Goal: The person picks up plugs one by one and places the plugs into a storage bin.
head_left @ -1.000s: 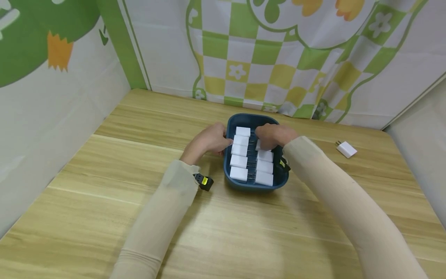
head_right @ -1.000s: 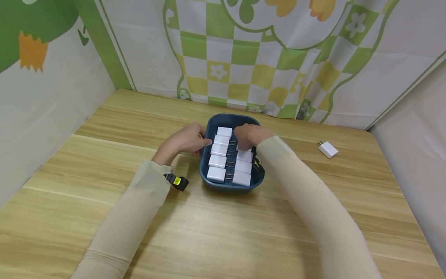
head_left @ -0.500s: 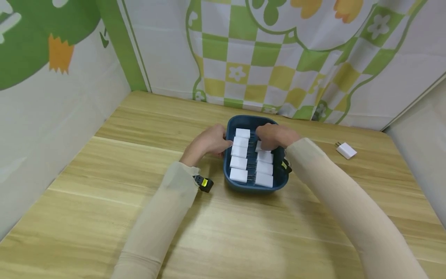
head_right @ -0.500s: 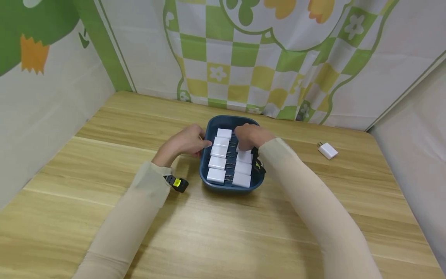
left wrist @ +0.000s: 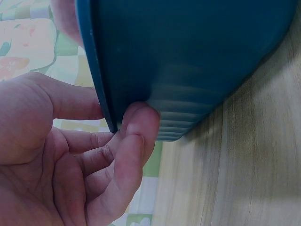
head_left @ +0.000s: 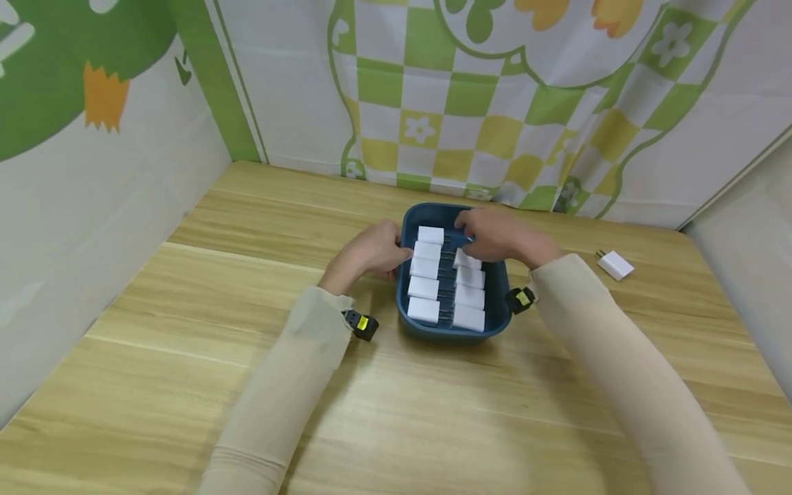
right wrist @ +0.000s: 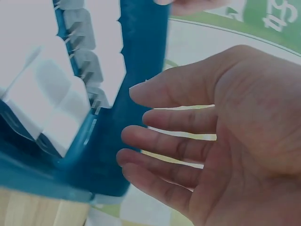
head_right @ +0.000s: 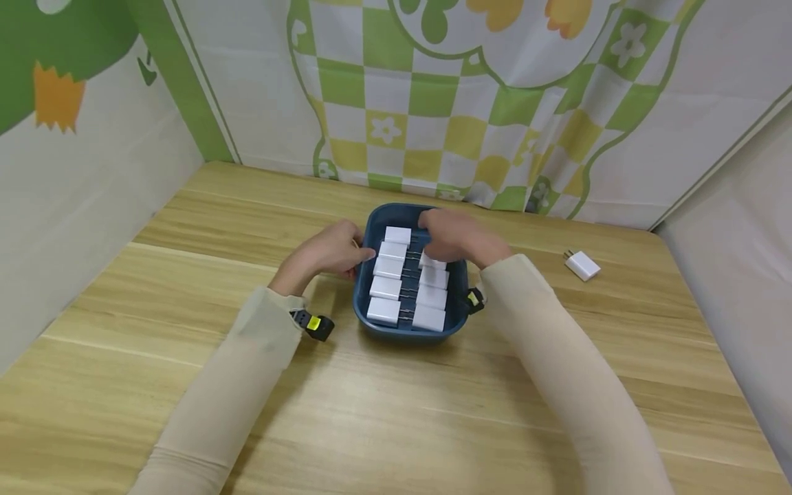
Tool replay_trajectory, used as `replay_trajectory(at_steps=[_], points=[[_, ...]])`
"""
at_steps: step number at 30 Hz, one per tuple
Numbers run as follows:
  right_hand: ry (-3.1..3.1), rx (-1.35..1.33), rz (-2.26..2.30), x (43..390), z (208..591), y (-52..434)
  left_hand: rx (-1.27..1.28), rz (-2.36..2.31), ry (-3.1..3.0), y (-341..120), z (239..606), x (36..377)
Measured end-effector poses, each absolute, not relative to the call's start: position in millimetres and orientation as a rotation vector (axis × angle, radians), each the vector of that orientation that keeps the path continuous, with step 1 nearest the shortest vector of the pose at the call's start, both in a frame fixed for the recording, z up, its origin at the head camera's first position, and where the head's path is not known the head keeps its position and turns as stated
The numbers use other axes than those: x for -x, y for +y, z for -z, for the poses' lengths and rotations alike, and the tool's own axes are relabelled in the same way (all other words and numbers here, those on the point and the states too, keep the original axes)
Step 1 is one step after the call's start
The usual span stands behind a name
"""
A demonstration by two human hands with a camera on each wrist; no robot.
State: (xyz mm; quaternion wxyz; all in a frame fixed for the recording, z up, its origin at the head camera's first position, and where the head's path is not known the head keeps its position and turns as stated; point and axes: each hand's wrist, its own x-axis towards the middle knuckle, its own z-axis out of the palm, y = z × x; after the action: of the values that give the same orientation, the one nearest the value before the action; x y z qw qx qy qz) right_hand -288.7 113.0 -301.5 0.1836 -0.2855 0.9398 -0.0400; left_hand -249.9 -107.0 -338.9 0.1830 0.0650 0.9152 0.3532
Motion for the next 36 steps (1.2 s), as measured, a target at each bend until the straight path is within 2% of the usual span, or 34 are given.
replay_trajectory(at_steps=[9, 20, 31, 36], points=[[2.766, 0.831, 0.347, 267, 291, 136, -0.189, -0.991, 2.585, -107, 339, 250], [2.887, 0.813, 0.525, 244, 298, 161, -0.177, -0.981, 2.576, -106, 337, 250], [2.954, 0.803, 0.708, 232, 309, 192, -0.176, -0.992, 2.571, -106, 338, 251], [2.968, 0.714, 0.708, 231, 312, 208, -0.19, -1.009, 2.577, -108, 340, 250]])
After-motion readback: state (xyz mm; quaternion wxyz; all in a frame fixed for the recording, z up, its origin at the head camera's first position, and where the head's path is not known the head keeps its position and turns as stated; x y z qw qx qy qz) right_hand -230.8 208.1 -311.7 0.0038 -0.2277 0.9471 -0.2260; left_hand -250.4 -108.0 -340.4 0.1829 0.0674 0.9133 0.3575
